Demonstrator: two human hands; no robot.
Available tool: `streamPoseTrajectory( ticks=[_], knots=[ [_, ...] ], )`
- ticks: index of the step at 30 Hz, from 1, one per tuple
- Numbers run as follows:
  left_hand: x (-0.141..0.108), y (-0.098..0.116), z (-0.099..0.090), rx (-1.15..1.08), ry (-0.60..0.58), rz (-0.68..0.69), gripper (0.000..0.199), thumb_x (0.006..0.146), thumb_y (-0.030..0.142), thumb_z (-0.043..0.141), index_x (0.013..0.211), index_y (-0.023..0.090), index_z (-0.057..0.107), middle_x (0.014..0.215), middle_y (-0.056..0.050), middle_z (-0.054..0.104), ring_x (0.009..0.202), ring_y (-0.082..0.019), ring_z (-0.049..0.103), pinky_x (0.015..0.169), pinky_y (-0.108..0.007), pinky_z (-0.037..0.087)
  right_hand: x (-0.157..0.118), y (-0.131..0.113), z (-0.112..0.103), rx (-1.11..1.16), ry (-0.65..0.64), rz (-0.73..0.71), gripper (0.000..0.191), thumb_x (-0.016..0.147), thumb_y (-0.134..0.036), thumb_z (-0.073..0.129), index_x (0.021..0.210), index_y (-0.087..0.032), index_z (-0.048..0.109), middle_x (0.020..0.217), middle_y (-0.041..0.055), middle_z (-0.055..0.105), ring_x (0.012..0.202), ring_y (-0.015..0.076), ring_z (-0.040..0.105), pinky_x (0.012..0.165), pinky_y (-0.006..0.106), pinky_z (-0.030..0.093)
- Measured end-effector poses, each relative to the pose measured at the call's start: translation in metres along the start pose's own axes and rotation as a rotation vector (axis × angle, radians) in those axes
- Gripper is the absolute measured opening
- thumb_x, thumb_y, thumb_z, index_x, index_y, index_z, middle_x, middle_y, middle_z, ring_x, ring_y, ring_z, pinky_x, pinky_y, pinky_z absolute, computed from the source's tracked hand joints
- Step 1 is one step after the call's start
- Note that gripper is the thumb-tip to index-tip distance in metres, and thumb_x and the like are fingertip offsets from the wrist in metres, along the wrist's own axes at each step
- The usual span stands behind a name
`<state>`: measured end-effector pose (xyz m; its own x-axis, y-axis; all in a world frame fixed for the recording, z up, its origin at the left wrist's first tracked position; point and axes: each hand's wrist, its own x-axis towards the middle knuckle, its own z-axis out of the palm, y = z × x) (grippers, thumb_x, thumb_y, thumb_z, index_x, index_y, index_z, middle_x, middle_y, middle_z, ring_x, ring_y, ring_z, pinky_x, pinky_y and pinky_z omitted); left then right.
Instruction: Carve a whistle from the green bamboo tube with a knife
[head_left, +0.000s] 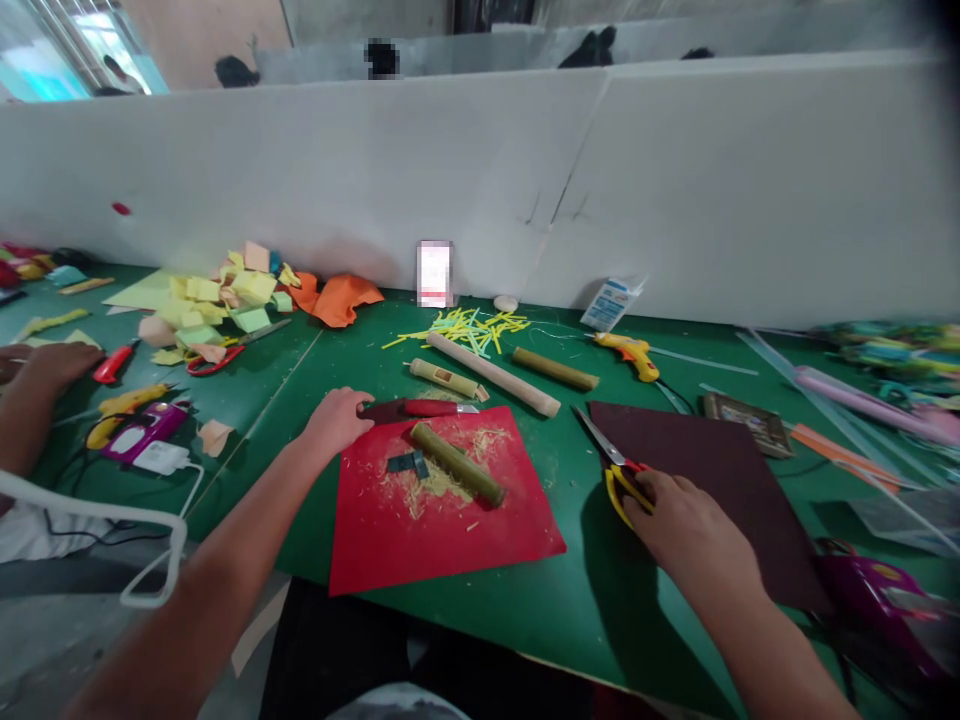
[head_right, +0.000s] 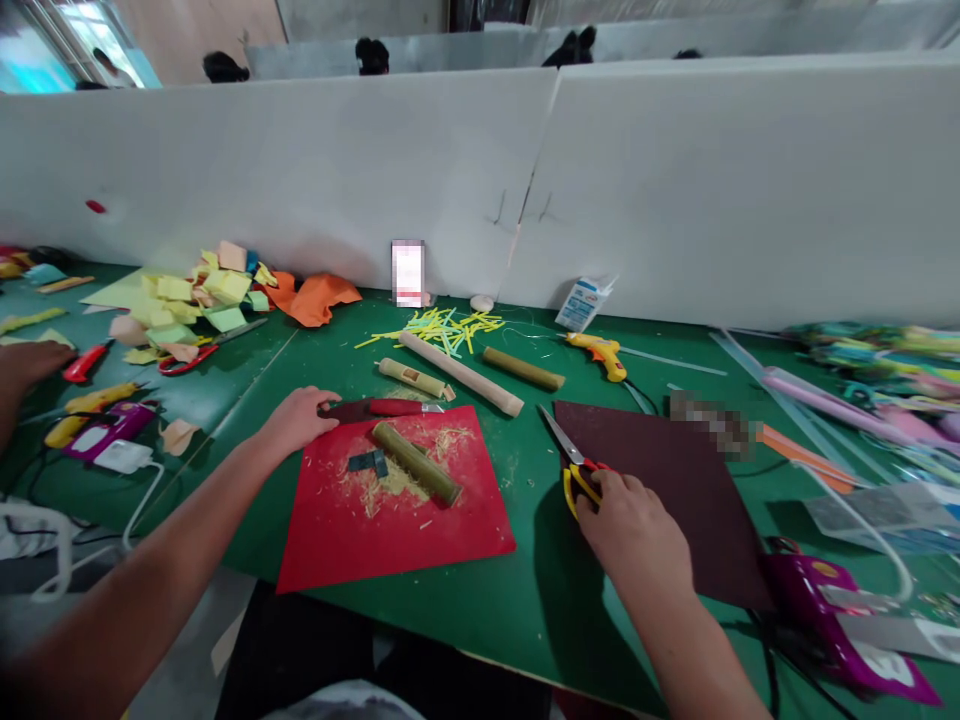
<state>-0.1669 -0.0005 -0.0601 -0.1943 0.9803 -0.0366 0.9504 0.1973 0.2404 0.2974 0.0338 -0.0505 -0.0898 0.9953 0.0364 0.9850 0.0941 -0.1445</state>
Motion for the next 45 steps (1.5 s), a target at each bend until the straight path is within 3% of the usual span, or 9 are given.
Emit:
streamPoseTrajectory(
  ticks=[4, 12, 18, 27, 31, 34, 41, 44, 45],
  knots=[
    [0.003, -0.003, 0.0, -0.016, -0.009, -0.011, 0.039, 0.074, 0.035, 0.067, 0.11, 0.02, 0.067, 0.101, -0.008, 0.066, 0.096, -0.024, 0.06, 0.084, -0.031, 0.045, 0.006, 0.004, -0.004, -0.085, -0.059, 0.022, 0.036, 0.083, -0.031, 0.05, 0.11, -0.01, 0.061, 0.102, 0.0209, 0.063, 0.094, 0.0365, 0.06, 0.083, 0.045, 0.044],
    [0.01, -0.002, -0.002, -0.043, -0.049, -0.047, 0.036, 0.07, 0.033, 0.069, 0.103, 0.022, 0.068, 0.086, -0.005, 0.064, 0.079, -0.021, 0.062, 0.072, -0.029, 0.046, 0.012, 0.015, -0.002, -0.099, -0.135, 0.079, 0.04, 0.082, -0.032, 0.05, 0.117, -0.014, 0.057, 0.106, 0.0192, 0.066, 0.092, 0.0337, 0.064, 0.074, 0.041, 0.046],
    [0.01, 0.0, 0.0, -0.061, -0.048, -0.066, 0.033, 0.07, 0.029, 0.069, 0.102, 0.021, 0.066, 0.1, -0.007, 0.064, 0.087, -0.021, 0.062, 0.074, -0.029, 0.047, 0.014, 0.015, -0.003, -0.093, -0.172, 0.105, 0.047, 0.078, -0.031, 0.055, 0.121, -0.014, 0.054, 0.106, 0.0181, 0.066, 0.092, 0.0344, 0.064, 0.075, 0.041, 0.045],
    [0.013, 0.001, -0.003, -0.071, -0.106, -0.079, 0.035, 0.069, 0.027, 0.069, 0.103, 0.022, 0.065, 0.079, -0.002, 0.066, 0.071, -0.018, 0.063, 0.059, -0.026, 0.043, 0.015, 0.007, -0.013, -0.06, -0.154, 0.117, 0.057, 0.079, -0.034, 0.052, 0.132, -0.013, 0.045, 0.11, 0.0217, 0.063, 0.094, 0.0341, 0.062, 0.074, 0.039, 0.041],
    [0.012, 0.002, -0.002, -0.059, -0.089, -0.099, 0.024, 0.069, 0.027, 0.069, 0.092, 0.021, 0.068, 0.096, -0.006, 0.065, 0.079, -0.019, 0.064, 0.065, -0.027, 0.045, 0.017, 0.009, -0.015, -0.011, -0.159, 0.15, 0.066, 0.079, -0.031, 0.053, 0.14, -0.013, 0.037, 0.113, 0.0225, 0.061, 0.093, 0.035, 0.062, 0.071, 0.04, 0.04],
    [0.013, 0.003, -0.001, -0.061, -0.083, -0.108, 0.028, 0.068, 0.027, 0.07, 0.095, 0.021, 0.067, 0.101, -0.007, 0.065, 0.085, -0.021, 0.064, 0.069, -0.028, 0.046, 0.018, 0.012, -0.015, 0.064, -0.159, 0.178, 0.07, 0.075, -0.027, 0.057, 0.139, -0.01, 0.037, 0.116, 0.0243, 0.059, 0.097, 0.0352, 0.061, 0.073, 0.039, 0.041],
    [0.016, 0.005, -0.004, -0.1, -0.115, -0.15, 0.044, 0.065, 0.024, 0.072, 0.108, 0.023, 0.063, 0.085, -0.003, 0.069, 0.076, -0.02, 0.065, 0.061, -0.026, 0.043, 0.013, 0.006, -0.024, 0.379, -0.104, 0.249, 0.059, 0.078, -0.03, 0.053, 0.132, -0.011, 0.045, 0.102, 0.0186, 0.063, 0.084, 0.0268, 0.063, 0.072, 0.035, 0.046],
    [0.017, 0.003, -0.004, -0.143, -0.131, -0.173, 0.045, 0.064, 0.025, 0.073, 0.107, 0.022, 0.062, 0.073, -0.001, 0.066, 0.069, -0.02, 0.064, 0.057, -0.026, 0.041, 0.005, -0.008, -0.032, 0.621, -0.108, 0.27, 0.058, 0.081, -0.035, 0.051, 0.134, -0.013, 0.042, 0.104, 0.0161, 0.064, 0.076, 0.0209, 0.063, 0.061, 0.029, 0.047],
    [0.017, 0.002, -0.003, -0.161, -0.133, -0.179, 0.043, 0.063, 0.025, 0.073, 0.105, 0.021, 0.063, 0.071, 0.0, 0.065, 0.067, -0.02, 0.064, 0.056, -0.026, 0.04, 0.002, -0.013, -0.034, 0.874, -0.13, 0.309, 0.058, 0.078, -0.034, 0.057, 0.132, -0.016, 0.046, 0.105, 0.0148, 0.063, 0.073, 0.0193, 0.062, 0.059, 0.029, 0.047]
  ],
)
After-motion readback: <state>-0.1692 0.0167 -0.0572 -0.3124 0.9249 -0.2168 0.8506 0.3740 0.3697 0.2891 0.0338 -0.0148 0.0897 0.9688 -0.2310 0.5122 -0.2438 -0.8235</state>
